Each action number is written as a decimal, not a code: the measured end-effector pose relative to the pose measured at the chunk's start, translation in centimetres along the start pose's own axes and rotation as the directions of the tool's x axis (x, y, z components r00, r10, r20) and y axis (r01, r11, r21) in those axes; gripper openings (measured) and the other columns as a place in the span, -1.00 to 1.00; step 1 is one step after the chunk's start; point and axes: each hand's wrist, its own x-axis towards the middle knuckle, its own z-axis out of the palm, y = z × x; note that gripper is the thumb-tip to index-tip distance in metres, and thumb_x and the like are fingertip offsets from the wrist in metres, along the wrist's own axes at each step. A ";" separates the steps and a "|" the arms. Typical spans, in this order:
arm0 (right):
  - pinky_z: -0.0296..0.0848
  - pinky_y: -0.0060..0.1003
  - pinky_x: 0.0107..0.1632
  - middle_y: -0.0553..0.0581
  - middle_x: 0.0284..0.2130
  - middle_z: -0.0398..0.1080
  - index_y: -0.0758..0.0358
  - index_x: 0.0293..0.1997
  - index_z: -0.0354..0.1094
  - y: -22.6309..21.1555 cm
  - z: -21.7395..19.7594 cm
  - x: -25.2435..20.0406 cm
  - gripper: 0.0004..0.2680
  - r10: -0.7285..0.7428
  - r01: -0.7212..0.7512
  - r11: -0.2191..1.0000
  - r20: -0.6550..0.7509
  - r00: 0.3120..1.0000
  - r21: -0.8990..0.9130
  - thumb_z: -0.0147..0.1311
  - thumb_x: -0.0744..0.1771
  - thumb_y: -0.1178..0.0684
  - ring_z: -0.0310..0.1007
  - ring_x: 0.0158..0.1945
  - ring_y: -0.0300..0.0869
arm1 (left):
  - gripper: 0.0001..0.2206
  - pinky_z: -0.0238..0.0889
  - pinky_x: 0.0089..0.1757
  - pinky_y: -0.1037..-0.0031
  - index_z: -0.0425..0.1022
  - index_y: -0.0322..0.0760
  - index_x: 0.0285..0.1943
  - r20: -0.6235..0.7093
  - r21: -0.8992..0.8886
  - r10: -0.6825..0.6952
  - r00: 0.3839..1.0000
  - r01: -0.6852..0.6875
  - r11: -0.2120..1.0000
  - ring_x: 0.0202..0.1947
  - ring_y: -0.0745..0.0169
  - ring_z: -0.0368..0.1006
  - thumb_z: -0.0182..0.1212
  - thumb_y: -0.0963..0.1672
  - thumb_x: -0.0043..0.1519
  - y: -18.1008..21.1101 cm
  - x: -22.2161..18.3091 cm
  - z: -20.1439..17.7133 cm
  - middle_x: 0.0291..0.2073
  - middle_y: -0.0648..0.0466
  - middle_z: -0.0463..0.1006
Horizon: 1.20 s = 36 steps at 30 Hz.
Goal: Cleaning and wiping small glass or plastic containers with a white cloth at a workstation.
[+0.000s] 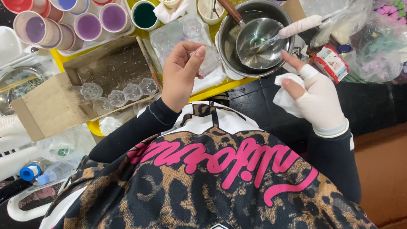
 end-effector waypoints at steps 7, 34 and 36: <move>0.33 -0.52 0.08 -0.07 0.01 0.41 0.38 0.58 -0.10 3.8 -1.0 1.9 -0.43 -0.146 0.137 0.981 -0.066 0.987 -0.134 0.12 0.37 0.14 0.33 -0.02 -0.44 | -0.79 0.29 -0.31 0.62 0.46 -0.33 0.05 -0.014 -0.022 0.010 1.000 -0.010 1.000 -0.33 0.54 0.31 0.21 -0.09 0.40 0.2 -0.3 -0.5 -0.30 0.22 0.43; 0.34 -0.49 -0.09 -0.07 -0.16 0.42 0.29 0.50 0.14 2.2 0.8 2.4 -0.54 -0.026 0.027 1.000 -0.033 0.999 0.011 0.11 0.37 0.15 0.33 -0.19 -0.41 | -0.75 0.30 -0.33 0.63 0.47 -0.32 0.06 -0.052 -0.044 -0.028 0.998 0.026 0.999 -0.37 0.55 0.30 0.20 -0.05 0.38 -0.3 -0.6 -2.2 -0.29 0.22 0.42; 0.40 -0.44 0.04 0.02 -0.10 0.44 0.38 0.26 0.32 0.9 0.8 1.4 -0.73 -0.221 0.209 0.954 -0.034 0.975 -0.216 0.09 0.41 0.16 0.40 -0.06 -0.36 | -0.77 0.31 -0.32 0.59 0.47 -0.33 0.06 -0.012 -0.082 -0.023 1.000 0.022 0.996 -0.37 0.53 0.29 0.19 -0.07 0.41 -0.1 -0.8 -2.2 -0.26 0.20 0.44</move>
